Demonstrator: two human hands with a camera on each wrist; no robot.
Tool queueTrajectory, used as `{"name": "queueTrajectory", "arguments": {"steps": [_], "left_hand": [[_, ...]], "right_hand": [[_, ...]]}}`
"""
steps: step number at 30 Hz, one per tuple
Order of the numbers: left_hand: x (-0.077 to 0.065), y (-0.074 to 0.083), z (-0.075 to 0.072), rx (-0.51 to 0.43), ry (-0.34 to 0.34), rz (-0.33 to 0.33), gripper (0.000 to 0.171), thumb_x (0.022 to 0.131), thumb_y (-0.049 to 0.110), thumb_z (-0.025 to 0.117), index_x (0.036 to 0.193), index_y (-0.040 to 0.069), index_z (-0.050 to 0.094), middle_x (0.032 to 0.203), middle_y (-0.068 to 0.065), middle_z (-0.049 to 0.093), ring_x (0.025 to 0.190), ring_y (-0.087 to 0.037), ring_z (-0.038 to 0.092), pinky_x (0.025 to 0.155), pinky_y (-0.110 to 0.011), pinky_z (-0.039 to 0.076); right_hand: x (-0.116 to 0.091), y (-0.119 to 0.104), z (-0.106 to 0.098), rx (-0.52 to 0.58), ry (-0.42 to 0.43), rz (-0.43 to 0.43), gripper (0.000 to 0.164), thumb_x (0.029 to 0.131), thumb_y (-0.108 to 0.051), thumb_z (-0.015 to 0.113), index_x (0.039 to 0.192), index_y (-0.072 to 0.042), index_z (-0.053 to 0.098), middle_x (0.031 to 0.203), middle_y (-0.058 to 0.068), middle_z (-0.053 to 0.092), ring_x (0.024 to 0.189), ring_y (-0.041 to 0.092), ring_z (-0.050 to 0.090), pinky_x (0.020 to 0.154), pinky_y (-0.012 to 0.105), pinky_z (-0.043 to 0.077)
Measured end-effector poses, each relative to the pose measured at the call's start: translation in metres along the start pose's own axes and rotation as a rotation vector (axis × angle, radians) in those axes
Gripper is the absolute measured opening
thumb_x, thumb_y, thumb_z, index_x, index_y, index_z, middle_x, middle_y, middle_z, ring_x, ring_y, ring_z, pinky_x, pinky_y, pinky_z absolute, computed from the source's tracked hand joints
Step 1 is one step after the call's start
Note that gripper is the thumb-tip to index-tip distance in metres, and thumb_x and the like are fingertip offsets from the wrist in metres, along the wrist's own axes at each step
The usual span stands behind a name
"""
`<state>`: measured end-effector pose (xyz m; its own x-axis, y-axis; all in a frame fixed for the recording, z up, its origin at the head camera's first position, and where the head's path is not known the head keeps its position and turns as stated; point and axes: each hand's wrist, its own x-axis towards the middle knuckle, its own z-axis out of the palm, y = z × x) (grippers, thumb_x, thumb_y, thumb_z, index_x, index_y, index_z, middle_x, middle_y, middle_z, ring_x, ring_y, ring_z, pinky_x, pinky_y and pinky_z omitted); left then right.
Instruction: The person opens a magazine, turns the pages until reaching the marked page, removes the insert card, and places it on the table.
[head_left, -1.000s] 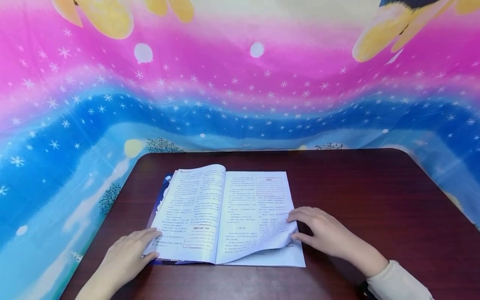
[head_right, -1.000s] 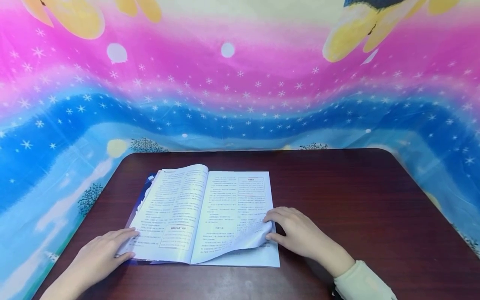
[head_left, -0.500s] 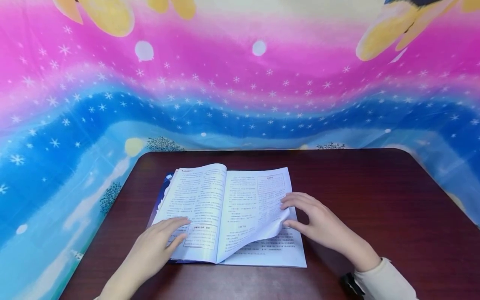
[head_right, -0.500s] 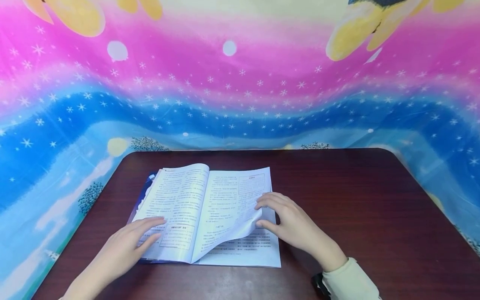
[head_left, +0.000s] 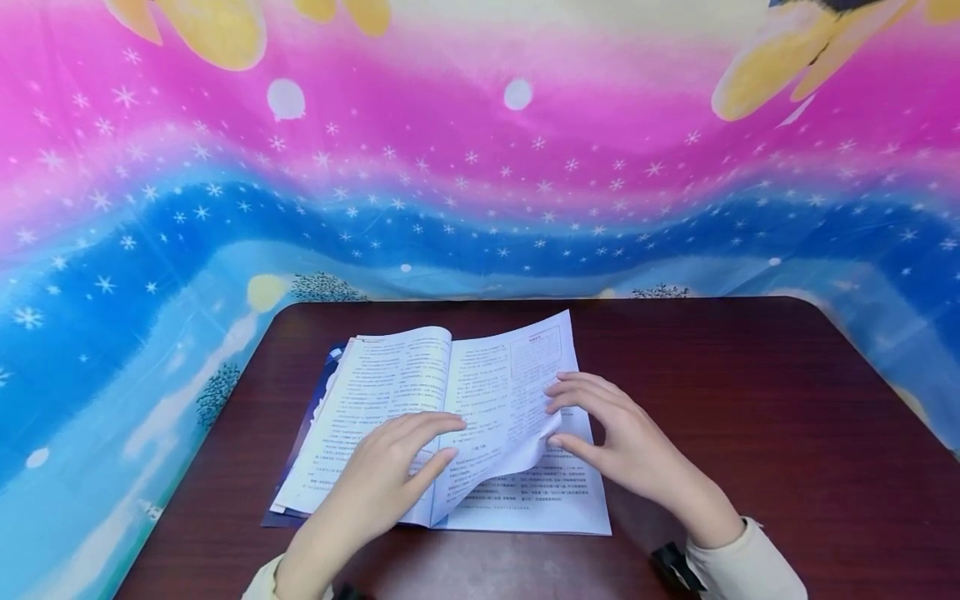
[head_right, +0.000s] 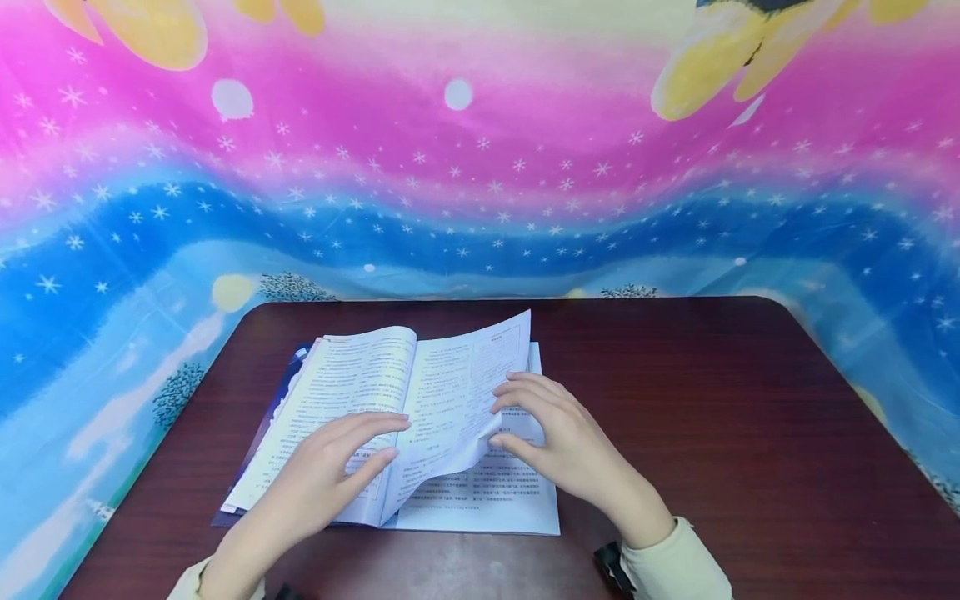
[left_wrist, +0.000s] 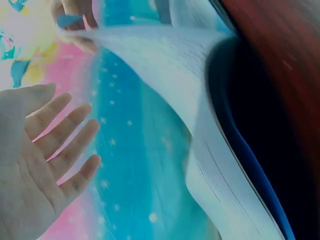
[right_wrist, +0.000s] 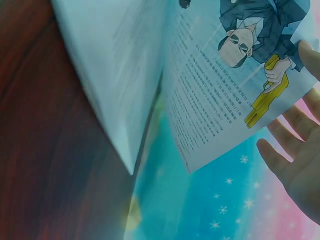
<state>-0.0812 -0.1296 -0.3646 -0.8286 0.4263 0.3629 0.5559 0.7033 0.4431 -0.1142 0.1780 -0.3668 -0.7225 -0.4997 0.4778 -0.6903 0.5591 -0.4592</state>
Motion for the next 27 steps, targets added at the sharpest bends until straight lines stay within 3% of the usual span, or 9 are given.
{"name": "queueTrajectory", "arguments": {"steps": [11,18,27], "left_hand": [[0.017,0.028,0.013,-0.099,-0.002,0.138,0.044,0.092,0.043,0.069,0.131,0.024,0.063,0.128,0.015,0.062,0.119,-0.005,0.057,0.098,-0.037,0.049],[0.021,0.035,0.020,-0.109,0.030,0.210,0.048,0.090,0.040,0.073,0.133,0.021,0.061,0.125,0.011,0.064,0.115,-0.006,0.059,0.096,-0.032,0.050],[0.020,0.036,0.022,-0.078,0.031,0.229,0.049,0.088,0.032,0.077,0.133,0.021,0.061,0.121,0.009,0.067,0.110,-0.007,0.062,0.094,-0.030,0.050]], "right_hand": [[0.008,-0.014,0.001,-0.014,0.016,0.008,0.035,0.080,-0.025,0.085,0.110,-0.022,0.067,0.126,-0.007,0.063,0.134,0.020,0.045,0.110,0.043,0.034],[0.009,-0.018,0.001,-0.015,0.036,-0.025,0.035,0.080,-0.024,0.084,0.110,-0.021,0.067,0.127,-0.005,0.063,0.133,0.023,0.046,0.107,0.049,0.037],[0.007,-0.023,0.000,-0.037,0.020,-0.011,0.035,0.088,-0.042,0.075,0.114,-0.020,0.067,0.130,-0.007,0.061,0.136,0.020,0.043,0.111,0.045,0.034]]}}
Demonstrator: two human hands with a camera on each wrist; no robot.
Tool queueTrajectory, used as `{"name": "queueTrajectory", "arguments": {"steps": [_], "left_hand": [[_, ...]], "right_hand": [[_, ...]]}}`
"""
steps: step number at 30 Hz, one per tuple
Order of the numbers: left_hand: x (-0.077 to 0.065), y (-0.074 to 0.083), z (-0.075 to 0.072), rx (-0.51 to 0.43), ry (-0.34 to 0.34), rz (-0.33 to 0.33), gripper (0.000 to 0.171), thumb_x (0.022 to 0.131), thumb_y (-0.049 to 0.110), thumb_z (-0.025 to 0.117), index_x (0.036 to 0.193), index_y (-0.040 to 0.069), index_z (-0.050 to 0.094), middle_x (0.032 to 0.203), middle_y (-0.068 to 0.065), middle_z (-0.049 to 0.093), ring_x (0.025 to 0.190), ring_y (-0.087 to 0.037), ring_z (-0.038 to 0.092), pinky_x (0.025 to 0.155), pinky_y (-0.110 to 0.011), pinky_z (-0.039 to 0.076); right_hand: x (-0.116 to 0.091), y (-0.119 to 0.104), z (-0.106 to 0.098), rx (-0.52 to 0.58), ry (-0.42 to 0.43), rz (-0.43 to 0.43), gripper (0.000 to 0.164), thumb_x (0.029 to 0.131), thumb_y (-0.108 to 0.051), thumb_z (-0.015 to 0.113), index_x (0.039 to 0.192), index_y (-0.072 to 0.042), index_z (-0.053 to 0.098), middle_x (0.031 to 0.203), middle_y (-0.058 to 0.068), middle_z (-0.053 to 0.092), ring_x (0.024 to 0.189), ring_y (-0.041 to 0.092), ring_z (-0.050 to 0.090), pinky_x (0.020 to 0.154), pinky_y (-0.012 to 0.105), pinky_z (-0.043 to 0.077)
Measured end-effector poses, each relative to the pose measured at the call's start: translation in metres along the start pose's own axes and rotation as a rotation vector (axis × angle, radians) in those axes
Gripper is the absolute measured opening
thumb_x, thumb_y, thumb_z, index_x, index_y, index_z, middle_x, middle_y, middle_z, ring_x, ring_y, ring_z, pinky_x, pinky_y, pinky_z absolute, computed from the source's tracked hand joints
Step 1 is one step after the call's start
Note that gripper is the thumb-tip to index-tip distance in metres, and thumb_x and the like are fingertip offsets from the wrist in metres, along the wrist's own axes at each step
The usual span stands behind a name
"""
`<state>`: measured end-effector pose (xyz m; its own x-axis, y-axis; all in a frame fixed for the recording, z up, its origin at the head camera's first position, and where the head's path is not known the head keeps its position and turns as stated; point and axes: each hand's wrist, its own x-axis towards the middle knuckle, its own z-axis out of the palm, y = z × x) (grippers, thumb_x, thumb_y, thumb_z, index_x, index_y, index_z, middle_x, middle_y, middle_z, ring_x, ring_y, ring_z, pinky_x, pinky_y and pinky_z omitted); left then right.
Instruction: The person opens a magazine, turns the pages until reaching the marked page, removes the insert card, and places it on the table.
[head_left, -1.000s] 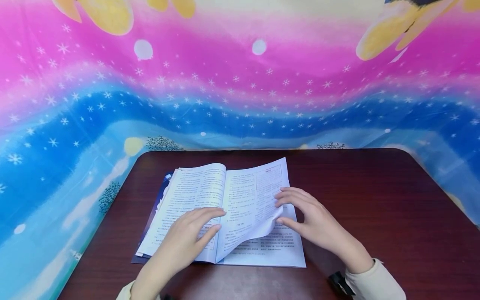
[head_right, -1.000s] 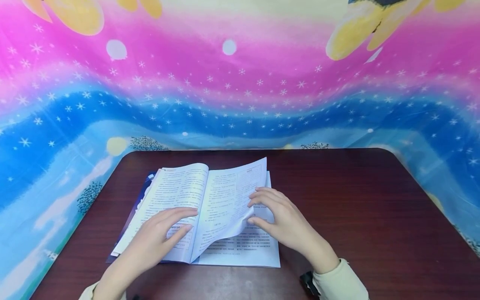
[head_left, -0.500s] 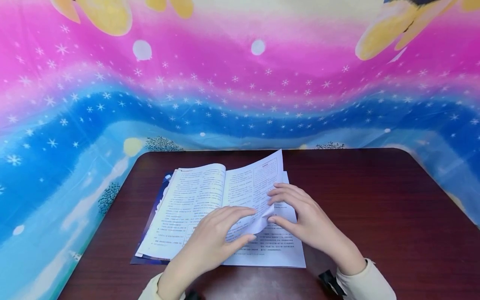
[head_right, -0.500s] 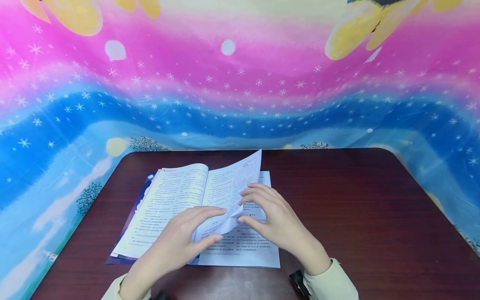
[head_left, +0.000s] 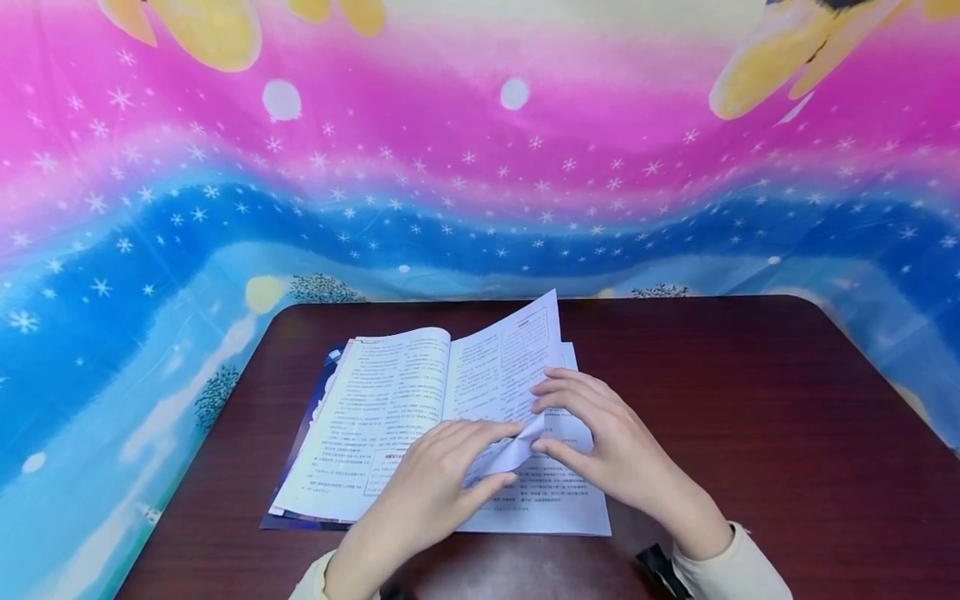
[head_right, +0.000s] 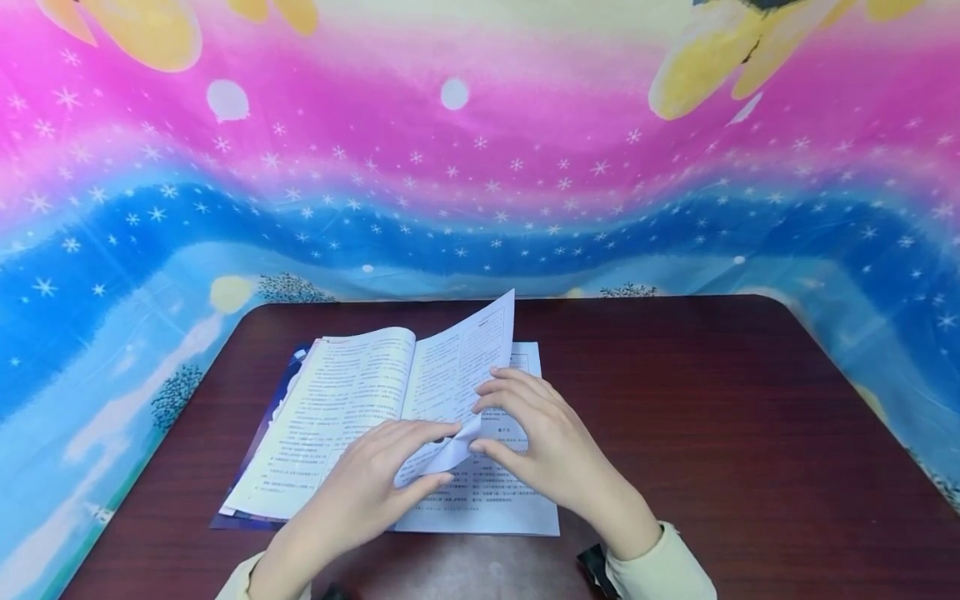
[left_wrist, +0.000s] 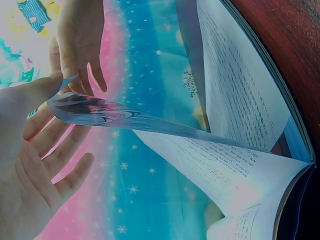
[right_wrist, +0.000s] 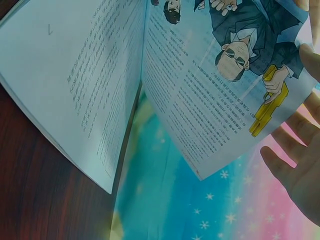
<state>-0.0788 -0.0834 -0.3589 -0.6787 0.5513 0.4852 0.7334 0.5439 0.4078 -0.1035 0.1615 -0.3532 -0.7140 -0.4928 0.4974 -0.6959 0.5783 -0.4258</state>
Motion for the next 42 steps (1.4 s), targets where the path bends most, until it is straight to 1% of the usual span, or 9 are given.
{"name": "queueTrajectory", "arguments": {"steps": [5,9,18,25,28,32,35,39,42], "left_hand": [[-0.002,0.001,-0.001,0.019,-0.006,0.012,0.045,0.092,0.029,0.072,0.136,0.022,0.060,0.124,0.010,0.066,0.113,-0.006,0.061,0.095,-0.030,0.049],[-0.002,-0.001,-0.004,0.031,0.006,0.015,0.042,0.093,0.016,0.071,0.134,0.021,0.061,0.128,0.009,0.064,0.116,-0.009,0.060,0.096,-0.032,0.050],[-0.003,-0.007,-0.014,0.030,0.062,-0.067,0.046,0.089,0.004,0.074,0.131,0.020,0.065,0.128,0.007,0.065,0.114,-0.011,0.062,0.093,-0.034,0.053],[-0.009,-0.019,-0.027,0.047,0.102,-0.144,0.054,0.088,0.000,0.073,0.137,0.018,0.060,0.134,0.001,0.062,0.120,-0.017,0.060,0.096,-0.037,0.051],[-0.016,-0.028,-0.035,0.070,0.135,-0.171,0.057,0.088,-0.004,0.071,0.139,0.016,0.057,0.133,-0.003,0.062,0.113,-0.019,0.064,0.090,-0.037,0.055],[-0.030,-0.040,-0.049,0.128,0.183,-0.236,0.063,0.086,-0.007,0.072,0.141,0.015,0.053,0.130,-0.007,0.063,0.101,-0.019,0.066,0.079,-0.038,0.058],[-0.042,-0.046,-0.058,0.168,0.184,-0.303,0.067,0.084,-0.007,0.073,0.143,0.016,0.051,0.130,-0.009,0.063,0.100,-0.022,0.066,0.077,-0.042,0.058],[-0.057,-0.050,-0.066,0.191,0.169,-0.380,0.070,0.083,-0.006,0.074,0.145,0.015,0.048,0.131,-0.012,0.062,0.100,-0.027,0.066,0.077,-0.048,0.057],[-0.068,-0.055,-0.069,0.201,0.158,-0.423,0.072,0.082,-0.005,0.075,0.146,0.014,0.047,0.130,-0.014,0.061,0.099,-0.029,0.066,0.073,-0.051,0.056]], "right_hand": [[-0.001,-0.001,-0.001,-0.009,0.015,-0.016,0.042,0.088,-0.046,0.073,0.120,-0.018,0.066,0.131,-0.005,0.060,0.135,0.020,0.044,0.112,0.042,0.033],[-0.002,-0.002,-0.002,0.003,0.034,-0.045,0.050,0.088,-0.048,0.072,0.127,-0.017,0.063,0.134,-0.002,0.059,0.134,0.022,0.045,0.113,0.037,0.031],[-0.002,-0.005,-0.012,0.021,0.051,-0.056,0.056,0.092,-0.055,0.061,0.130,-0.014,0.063,0.135,0.001,0.059,0.131,0.022,0.048,0.113,0.033,0.031],[-0.006,-0.003,-0.017,0.003,0.081,-0.030,0.052,0.084,-0.034,0.081,0.129,-0.015,0.064,0.132,-0.001,0.060,0.126,0.019,0.052,0.109,0.026,0.035],[-0.011,-0.001,-0.016,-0.015,0.095,-0.018,0.047,0.086,-0.037,0.078,0.126,-0.016,0.065,0.130,-0.003,0.062,0.122,0.018,0.055,0.106,0.024,0.037],[-0.020,0.004,-0.016,-0.056,0.099,-0.008,0.048,0.093,-0.055,0.061,0.124,-0.018,0.066,0.127,-0.004,0.063,0.120,0.016,0.057,0.104,0.022,0.036],[-0.026,0.010,-0.017,-0.091,0.093,-0.003,0.053,0.095,-0.061,0.052,0.123,-0.018,0.066,0.126,-0.006,0.063,0.119,0.015,0.057,0.104,0.021,0.036],[-0.032,0.016,-0.019,-0.111,0.084,-0.007,0.053,0.095,-0.061,0.050,0.123,-0.018,0.066,0.125,-0.007,0.063,0.117,0.014,0.058,0.103,0.021,0.036],[-0.035,0.019,-0.020,-0.114,0.078,-0.023,0.046,0.095,-0.054,0.059,0.123,-0.019,0.066,0.124,-0.007,0.064,0.115,0.014,0.059,0.103,0.019,0.036]]}}
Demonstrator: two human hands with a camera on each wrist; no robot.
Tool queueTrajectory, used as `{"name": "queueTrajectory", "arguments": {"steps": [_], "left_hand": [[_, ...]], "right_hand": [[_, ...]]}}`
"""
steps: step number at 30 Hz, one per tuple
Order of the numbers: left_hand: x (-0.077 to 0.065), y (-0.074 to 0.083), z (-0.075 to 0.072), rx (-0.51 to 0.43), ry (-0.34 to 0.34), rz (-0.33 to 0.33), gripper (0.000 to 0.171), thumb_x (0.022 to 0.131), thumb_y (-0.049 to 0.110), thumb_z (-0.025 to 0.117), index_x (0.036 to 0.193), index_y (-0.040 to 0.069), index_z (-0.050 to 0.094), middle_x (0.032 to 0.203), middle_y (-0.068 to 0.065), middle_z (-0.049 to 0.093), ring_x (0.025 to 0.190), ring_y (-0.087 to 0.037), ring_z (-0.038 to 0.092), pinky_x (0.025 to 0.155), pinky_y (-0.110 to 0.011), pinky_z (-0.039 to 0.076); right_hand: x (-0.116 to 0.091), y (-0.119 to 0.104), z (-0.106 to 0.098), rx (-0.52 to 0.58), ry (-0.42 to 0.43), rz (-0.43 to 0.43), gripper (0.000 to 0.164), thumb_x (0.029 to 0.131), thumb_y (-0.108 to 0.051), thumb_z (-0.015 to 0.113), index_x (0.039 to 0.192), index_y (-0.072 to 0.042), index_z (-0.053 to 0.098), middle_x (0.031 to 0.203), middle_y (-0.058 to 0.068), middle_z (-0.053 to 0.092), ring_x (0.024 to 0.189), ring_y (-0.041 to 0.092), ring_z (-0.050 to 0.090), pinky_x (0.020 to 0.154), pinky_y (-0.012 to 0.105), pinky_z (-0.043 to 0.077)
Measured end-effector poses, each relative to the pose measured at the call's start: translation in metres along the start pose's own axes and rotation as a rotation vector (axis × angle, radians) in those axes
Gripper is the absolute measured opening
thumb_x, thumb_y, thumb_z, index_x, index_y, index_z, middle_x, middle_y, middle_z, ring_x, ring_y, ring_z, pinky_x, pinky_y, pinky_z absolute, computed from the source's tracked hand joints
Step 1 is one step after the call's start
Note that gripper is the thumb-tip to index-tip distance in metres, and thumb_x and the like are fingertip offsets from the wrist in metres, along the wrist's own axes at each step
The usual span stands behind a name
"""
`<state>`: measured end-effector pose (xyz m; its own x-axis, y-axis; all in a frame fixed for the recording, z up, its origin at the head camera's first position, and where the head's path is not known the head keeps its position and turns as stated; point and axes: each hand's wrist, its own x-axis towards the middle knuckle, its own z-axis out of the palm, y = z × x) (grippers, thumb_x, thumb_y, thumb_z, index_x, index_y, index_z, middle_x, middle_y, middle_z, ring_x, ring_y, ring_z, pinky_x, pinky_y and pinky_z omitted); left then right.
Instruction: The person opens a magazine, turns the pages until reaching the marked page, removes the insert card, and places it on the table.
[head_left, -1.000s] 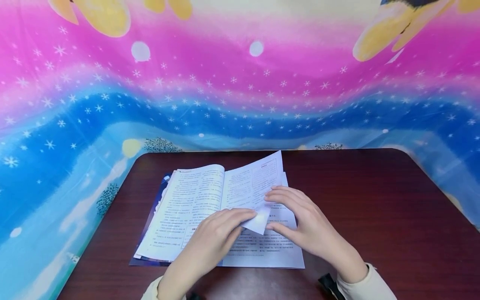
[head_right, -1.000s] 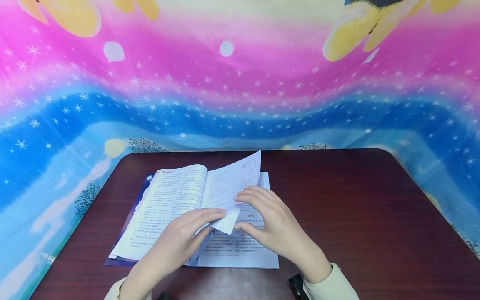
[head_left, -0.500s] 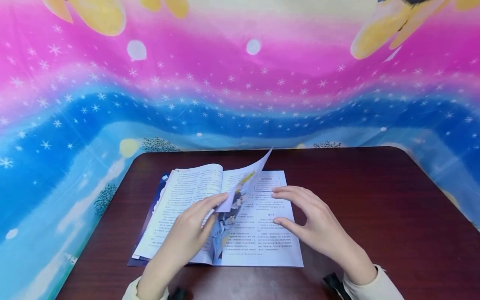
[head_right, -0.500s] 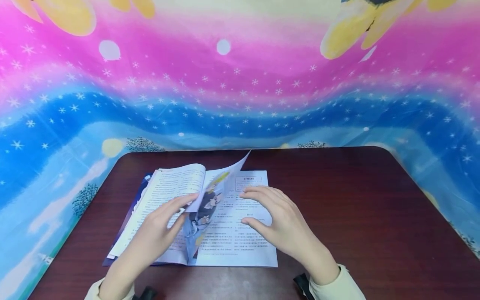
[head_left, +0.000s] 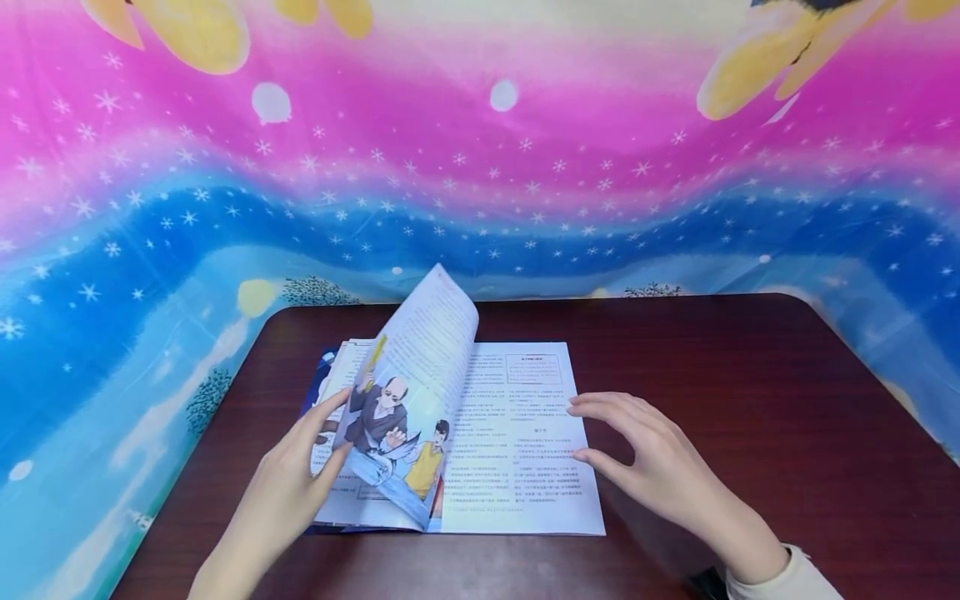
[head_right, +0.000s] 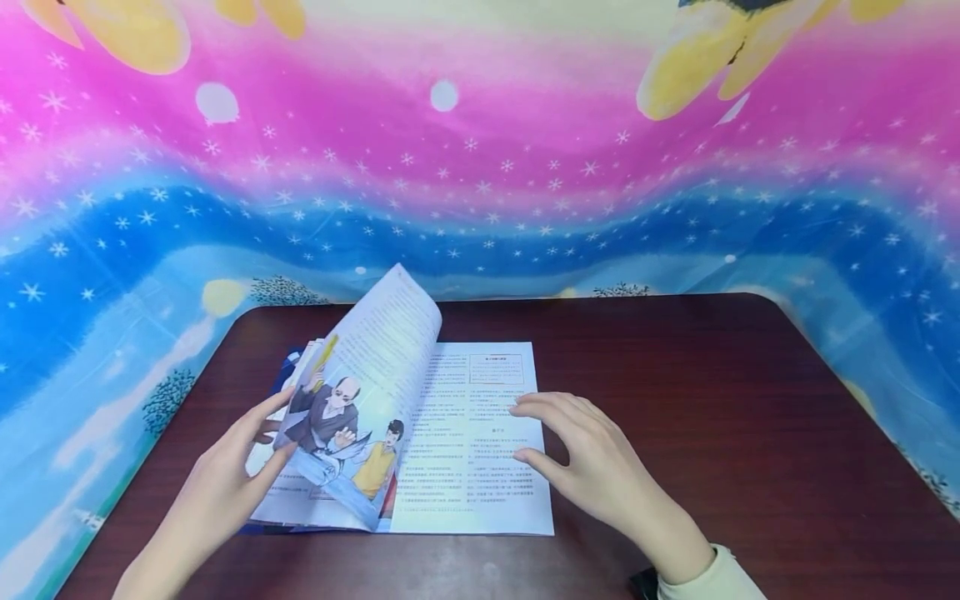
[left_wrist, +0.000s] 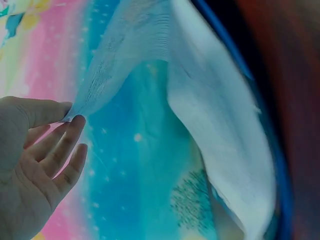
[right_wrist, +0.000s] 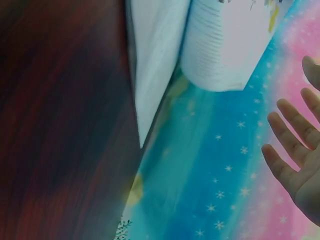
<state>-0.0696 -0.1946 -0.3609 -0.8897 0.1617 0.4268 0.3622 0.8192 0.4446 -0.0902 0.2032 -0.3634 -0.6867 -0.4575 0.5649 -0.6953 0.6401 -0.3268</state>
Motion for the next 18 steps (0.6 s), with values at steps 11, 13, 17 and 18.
{"name": "queueTrajectory", "arguments": {"steps": [11,13,17,18], "left_hand": [[-0.027,-0.030,-0.006,0.051,-0.051,-0.085,0.080,0.080,-0.005,0.077,0.149,0.011,0.040,0.137,-0.017,0.052,0.100,-0.033,0.065,0.070,-0.054,0.055],[-0.030,-0.035,-0.007,0.053,-0.068,-0.088,0.084,0.080,-0.004,0.078,0.151,0.011,0.037,0.140,-0.018,0.049,0.102,-0.034,0.065,0.070,-0.056,0.055],[-0.035,-0.042,-0.009,0.068,-0.093,-0.079,0.086,0.079,-0.002,0.080,0.152,0.009,0.035,0.146,-0.018,0.043,0.106,-0.036,0.064,0.071,-0.057,0.054],[-0.035,-0.043,-0.009,0.074,-0.102,-0.081,0.086,0.079,-0.001,0.080,0.152,0.009,0.035,0.147,-0.018,0.043,0.106,-0.036,0.064,0.071,-0.057,0.054]], "right_hand": [[-0.012,0.013,0.002,-0.073,-0.085,0.007,0.046,0.078,-0.021,0.084,0.121,-0.020,0.067,0.120,-0.009,0.065,0.112,0.014,0.060,0.098,0.027,0.041],[-0.015,0.015,0.004,-0.090,-0.116,0.018,0.046,0.078,-0.021,0.084,0.120,-0.020,0.067,0.120,-0.010,0.065,0.112,0.013,0.060,0.095,0.033,0.045],[-0.019,0.020,0.009,-0.102,-0.172,0.018,0.044,0.078,-0.020,0.085,0.118,-0.019,0.068,0.117,-0.011,0.065,0.110,0.012,0.061,0.091,0.039,0.050],[-0.020,0.022,0.010,-0.102,-0.183,0.014,0.043,0.078,-0.020,0.085,0.118,-0.019,0.068,0.116,-0.012,0.065,0.109,0.011,0.061,0.090,0.039,0.051]]}}
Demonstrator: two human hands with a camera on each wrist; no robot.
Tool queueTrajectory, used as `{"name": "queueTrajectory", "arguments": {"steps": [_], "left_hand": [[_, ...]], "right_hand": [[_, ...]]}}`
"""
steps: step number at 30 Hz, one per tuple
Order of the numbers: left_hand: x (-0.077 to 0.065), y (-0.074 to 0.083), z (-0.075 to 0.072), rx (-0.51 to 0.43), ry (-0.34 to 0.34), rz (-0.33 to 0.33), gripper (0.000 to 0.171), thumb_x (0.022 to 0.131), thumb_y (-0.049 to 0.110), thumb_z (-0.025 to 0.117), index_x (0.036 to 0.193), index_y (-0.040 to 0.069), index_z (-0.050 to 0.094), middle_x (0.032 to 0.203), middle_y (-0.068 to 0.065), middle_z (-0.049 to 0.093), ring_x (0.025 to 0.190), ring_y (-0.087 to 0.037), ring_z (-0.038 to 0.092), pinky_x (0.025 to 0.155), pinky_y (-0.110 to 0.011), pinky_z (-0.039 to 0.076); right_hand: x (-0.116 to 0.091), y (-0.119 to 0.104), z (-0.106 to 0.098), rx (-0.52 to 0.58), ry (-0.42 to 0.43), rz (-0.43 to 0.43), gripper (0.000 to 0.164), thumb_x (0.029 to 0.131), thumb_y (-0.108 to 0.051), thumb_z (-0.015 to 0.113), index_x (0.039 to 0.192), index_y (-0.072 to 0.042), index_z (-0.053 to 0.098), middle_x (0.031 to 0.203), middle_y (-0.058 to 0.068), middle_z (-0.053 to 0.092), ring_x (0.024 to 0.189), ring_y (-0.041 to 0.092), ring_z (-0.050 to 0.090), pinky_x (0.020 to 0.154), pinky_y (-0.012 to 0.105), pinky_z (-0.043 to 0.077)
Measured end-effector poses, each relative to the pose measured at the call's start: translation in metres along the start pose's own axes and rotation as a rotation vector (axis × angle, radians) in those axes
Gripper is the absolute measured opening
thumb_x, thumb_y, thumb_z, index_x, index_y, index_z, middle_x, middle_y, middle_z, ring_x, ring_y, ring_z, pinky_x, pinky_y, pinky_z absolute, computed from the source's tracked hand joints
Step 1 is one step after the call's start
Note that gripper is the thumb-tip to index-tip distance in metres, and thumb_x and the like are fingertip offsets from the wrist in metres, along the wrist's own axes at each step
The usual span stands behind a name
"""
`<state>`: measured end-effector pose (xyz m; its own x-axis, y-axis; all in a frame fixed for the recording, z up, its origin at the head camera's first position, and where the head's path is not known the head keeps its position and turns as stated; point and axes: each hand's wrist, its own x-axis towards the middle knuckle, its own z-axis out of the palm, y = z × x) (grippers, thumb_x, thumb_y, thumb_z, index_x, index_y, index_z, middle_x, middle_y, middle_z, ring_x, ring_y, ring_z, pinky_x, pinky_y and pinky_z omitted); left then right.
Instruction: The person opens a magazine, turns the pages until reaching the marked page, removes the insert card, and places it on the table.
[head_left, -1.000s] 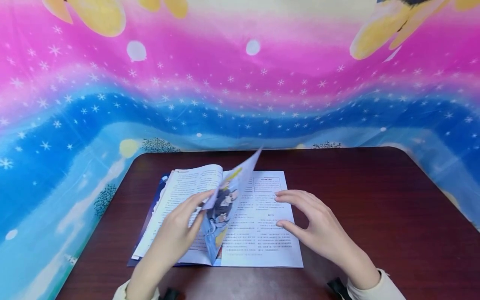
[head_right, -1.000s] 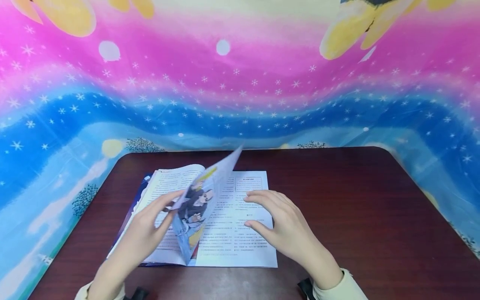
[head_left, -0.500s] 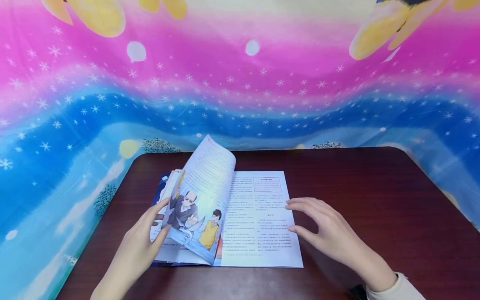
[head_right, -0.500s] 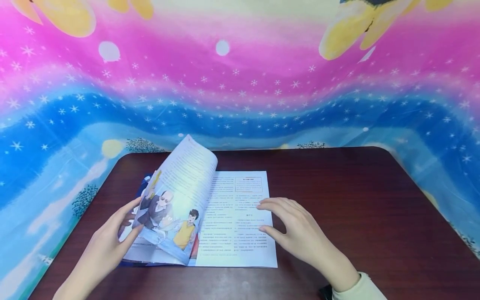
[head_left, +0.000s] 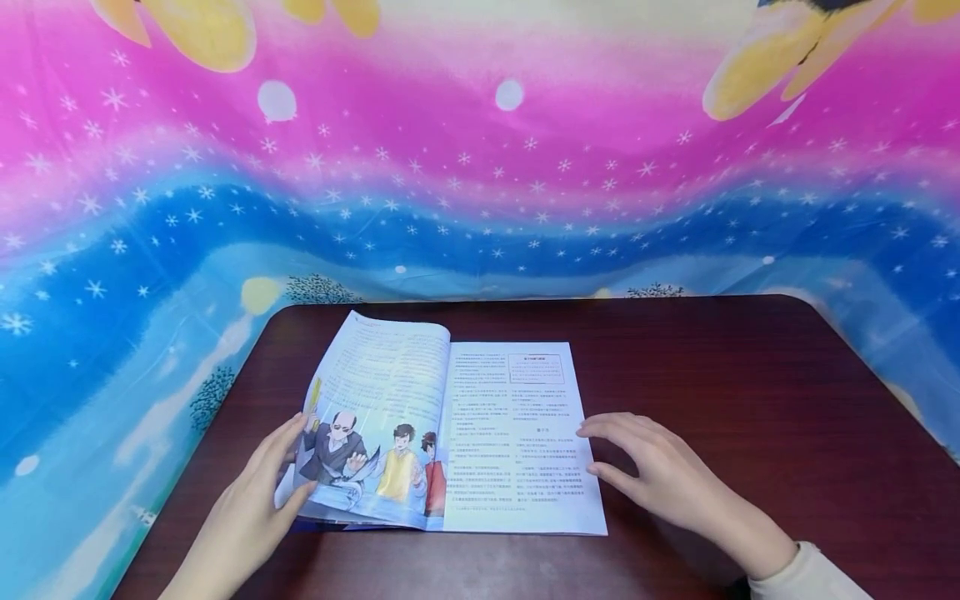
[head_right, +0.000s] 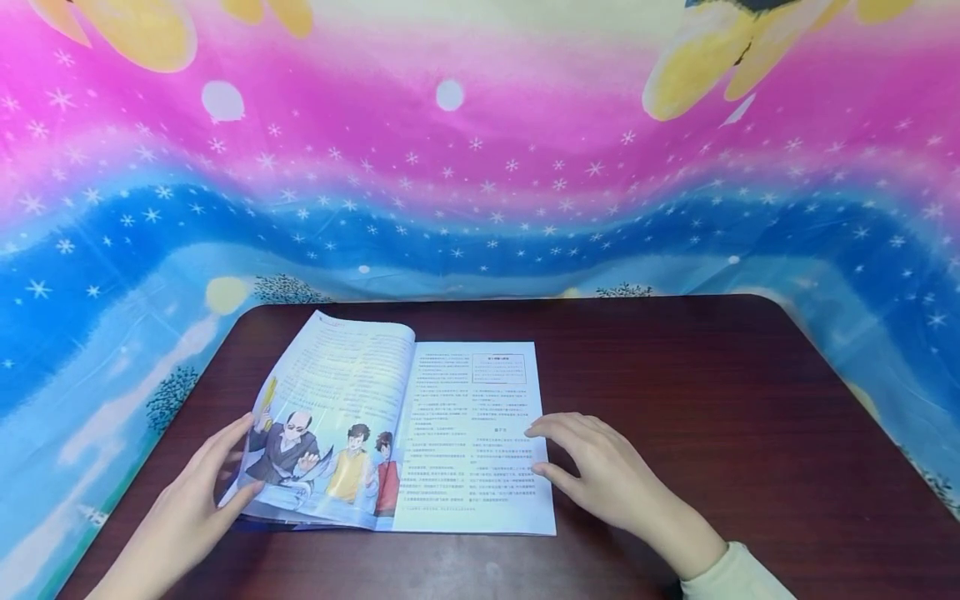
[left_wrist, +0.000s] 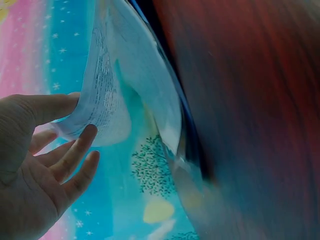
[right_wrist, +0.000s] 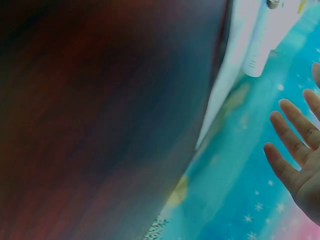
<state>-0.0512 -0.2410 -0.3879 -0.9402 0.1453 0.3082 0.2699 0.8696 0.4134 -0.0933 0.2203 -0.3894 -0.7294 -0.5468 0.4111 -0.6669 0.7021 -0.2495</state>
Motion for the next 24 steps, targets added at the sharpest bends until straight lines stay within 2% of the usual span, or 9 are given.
{"name": "queueTrajectory", "arguments": {"steps": [4,7,10,12,19,24], "left_hand": [[-0.001,-0.005,0.000,0.032,-0.070,-0.047,0.081,0.081,0.004,0.080,0.150,0.007,0.037,0.145,-0.020,0.044,0.110,-0.039,0.062,0.077,-0.059,0.053],[-0.001,-0.009,0.002,0.081,-0.148,-0.096,0.076,0.084,0.009,0.079,0.148,0.006,0.039,0.142,-0.023,0.047,0.115,-0.043,0.058,0.084,-0.063,0.049],[-0.001,-0.014,0.004,0.135,-0.209,-0.114,0.072,0.084,0.013,0.079,0.146,0.004,0.043,0.140,-0.025,0.049,0.117,-0.044,0.057,0.085,-0.064,0.048],[-0.001,-0.017,0.006,0.162,-0.237,-0.108,0.071,0.084,0.014,0.079,0.145,0.003,0.044,0.140,-0.025,0.050,0.119,-0.046,0.055,0.086,-0.065,0.048],[-0.002,-0.028,0.010,0.269,-0.241,-0.028,0.072,0.077,0.023,0.085,0.137,-0.001,0.052,0.131,-0.024,0.058,0.113,-0.043,0.060,0.086,-0.061,0.050],[-0.001,-0.035,0.013,0.317,-0.288,-0.039,0.071,0.074,0.029,0.087,0.131,-0.002,0.057,0.126,-0.024,0.061,0.111,-0.044,0.060,0.086,-0.062,0.049]], "right_hand": [[-0.004,0.003,0.004,0.002,-0.048,-0.011,0.041,0.078,-0.019,0.085,0.116,-0.017,0.068,0.115,-0.012,0.066,0.107,0.011,0.062,0.088,0.040,0.053],[-0.007,0.005,0.006,0.001,-0.098,-0.005,0.040,0.080,-0.020,0.084,0.116,-0.018,0.068,0.117,-0.012,0.065,0.108,0.012,0.062,0.088,0.041,0.053],[-0.010,0.006,0.007,0.003,-0.147,-0.002,0.040,0.081,-0.020,0.083,0.117,-0.019,0.067,0.118,-0.011,0.064,0.108,0.013,0.061,0.089,0.042,0.052],[-0.012,0.007,0.009,-0.002,-0.170,-0.005,0.040,0.081,-0.021,0.083,0.117,-0.019,0.067,0.119,-0.011,0.064,0.109,0.012,0.061,0.089,0.042,0.052],[-0.017,0.010,0.012,-0.010,-0.226,-0.009,0.043,0.080,-0.029,0.084,0.118,-0.018,0.067,0.123,-0.008,0.063,0.111,0.013,0.060,0.090,0.041,0.051],[-0.020,0.008,0.012,-0.021,-0.274,-0.014,0.049,0.080,-0.033,0.083,0.122,-0.015,0.067,0.134,0.002,0.060,0.120,0.022,0.058,0.094,0.047,0.050]]}}
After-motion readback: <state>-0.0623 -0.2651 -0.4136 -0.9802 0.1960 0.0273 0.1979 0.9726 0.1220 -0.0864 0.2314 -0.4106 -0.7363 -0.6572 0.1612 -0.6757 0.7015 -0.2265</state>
